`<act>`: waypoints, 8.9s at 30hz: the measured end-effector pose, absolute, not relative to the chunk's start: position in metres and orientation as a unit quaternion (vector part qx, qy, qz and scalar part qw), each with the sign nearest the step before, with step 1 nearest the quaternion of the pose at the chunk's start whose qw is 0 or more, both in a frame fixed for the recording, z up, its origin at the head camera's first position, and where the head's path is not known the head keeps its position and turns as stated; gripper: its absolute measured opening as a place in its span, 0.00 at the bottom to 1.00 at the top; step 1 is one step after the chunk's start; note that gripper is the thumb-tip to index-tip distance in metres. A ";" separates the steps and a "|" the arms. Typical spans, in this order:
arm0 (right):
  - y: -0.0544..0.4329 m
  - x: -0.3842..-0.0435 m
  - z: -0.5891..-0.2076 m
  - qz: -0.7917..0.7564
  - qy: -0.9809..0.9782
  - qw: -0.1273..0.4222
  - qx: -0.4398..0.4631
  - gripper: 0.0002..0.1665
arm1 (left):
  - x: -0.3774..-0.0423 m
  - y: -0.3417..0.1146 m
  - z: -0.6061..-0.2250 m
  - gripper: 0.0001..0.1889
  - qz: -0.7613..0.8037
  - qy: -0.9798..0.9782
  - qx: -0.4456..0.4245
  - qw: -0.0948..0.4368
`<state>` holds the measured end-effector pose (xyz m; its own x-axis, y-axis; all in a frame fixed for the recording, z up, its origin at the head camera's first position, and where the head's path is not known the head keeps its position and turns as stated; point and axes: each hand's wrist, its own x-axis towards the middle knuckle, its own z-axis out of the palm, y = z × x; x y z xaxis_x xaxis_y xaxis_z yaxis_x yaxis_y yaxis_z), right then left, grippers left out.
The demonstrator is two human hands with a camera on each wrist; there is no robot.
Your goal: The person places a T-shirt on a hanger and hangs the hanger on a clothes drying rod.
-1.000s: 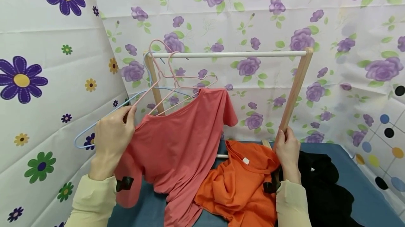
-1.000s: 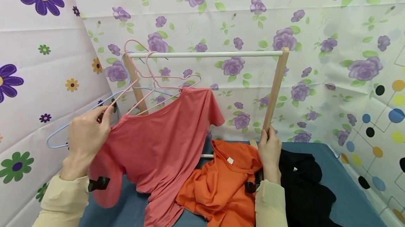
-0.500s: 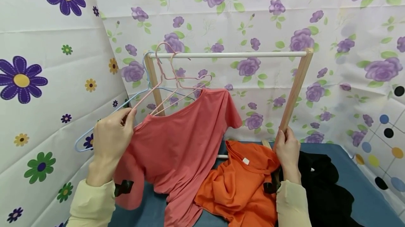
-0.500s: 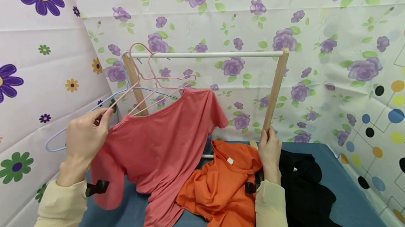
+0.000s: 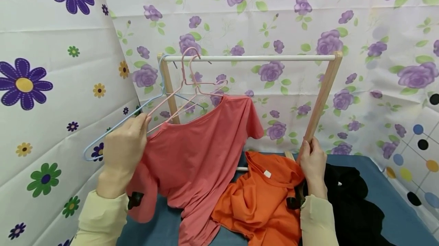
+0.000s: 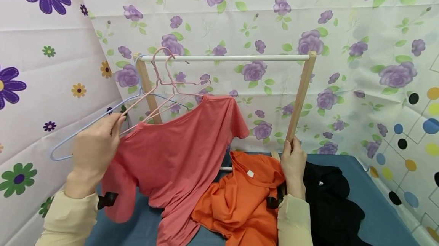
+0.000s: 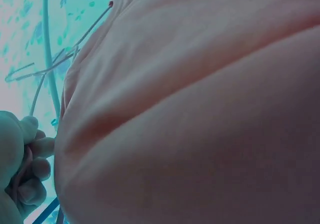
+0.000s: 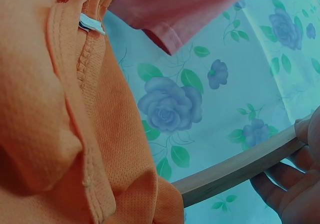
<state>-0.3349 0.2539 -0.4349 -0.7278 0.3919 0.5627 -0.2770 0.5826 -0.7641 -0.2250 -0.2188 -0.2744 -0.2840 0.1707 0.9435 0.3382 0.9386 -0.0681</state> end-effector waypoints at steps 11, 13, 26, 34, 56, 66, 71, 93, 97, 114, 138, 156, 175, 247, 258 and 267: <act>0.253 -0.334 -0.434 0.457 -0.809 0.368 -0.035 0.23 | -0.227 -0.205 -0.267 0.08 -0.013 -0.829 -0.140 0.541; 0.253 -0.334 -0.433 0.457 -0.810 0.366 -0.035 0.23 | -0.226 -0.201 -0.263 0.08 -0.013 -0.838 -0.133 0.529; 0.253 -0.333 -0.433 0.456 -0.812 0.362 -0.035 0.24 | -0.205 -0.208 -0.260 0.10 -0.054 -0.841 -0.091 0.531; 0.254 -0.332 -0.434 0.457 -0.813 0.358 -0.035 0.24 | -0.200 -0.223 -0.273 0.11 -0.102 -0.835 -0.068 0.536; 0.255 -0.333 -0.435 0.455 -0.819 0.348 -0.026 0.24 | -0.195 -0.260 -0.340 0.15 -0.181 -0.806 0.066 0.559; 0.256 -0.330 -0.428 0.446 -0.828 0.338 -0.030 0.25 | -0.198 -0.265 -0.353 0.16 -0.185 -0.791 0.080 0.578; 0.258 -0.329 -0.425 0.443 -0.834 0.327 -0.026 0.25 | -0.192 -0.268 -0.351 0.15 -0.192 -0.776 0.100 0.592; 0.263 -0.322 -0.426 0.438 -0.848 0.297 -0.017 0.26 | -0.183 -0.294 -0.359 0.18 -0.225 -0.729 0.141 0.631; 0.263 -0.321 -0.426 0.436 -0.849 0.299 -0.013 0.26 | -0.182 -0.298 -0.359 0.18 -0.233 -0.714 0.154 0.641; 0.266 -0.310 -0.429 0.424 -0.870 0.250 -0.009 0.29 | -0.165 -0.303 -0.350 0.21 -0.257 -0.689 0.163 0.658; 0.271 -0.297 -0.423 0.349 -0.929 0.124 0.011 0.18 | -0.169 -0.268 -0.339 0.16 -0.265 -0.723 0.039 0.637; 0.250 -0.295 -0.449 0.338 -0.937 -0.070 -0.055 0.21 | -0.182 -0.243 -0.347 0.14 -0.195 -0.793 -0.071 0.572; 0.241 -0.298 -0.453 0.326 -0.943 -0.059 -0.044 0.19 | -0.197 -0.222 -0.350 0.21 -0.188 -0.803 -0.136 0.549; 0.208 -0.231 -0.339 0.375 -0.822 0.428 -0.006 0.14 | -0.245 -0.163 -0.362 0.19 -0.247 -0.763 -0.236 0.548; 0.212 -0.231 -0.339 0.359 -0.826 0.435 0.012 0.12 | -0.243 -0.154 -0.359 0.19 -0.251 -0.759 -0.265 0.539; 0.220 -0.229 -0.339 0.388 -0.837 0.385 -0.037 0.16 | -0.244 -0.149 -0.359 0.17 -0.248 -0.750 -0.277 0.547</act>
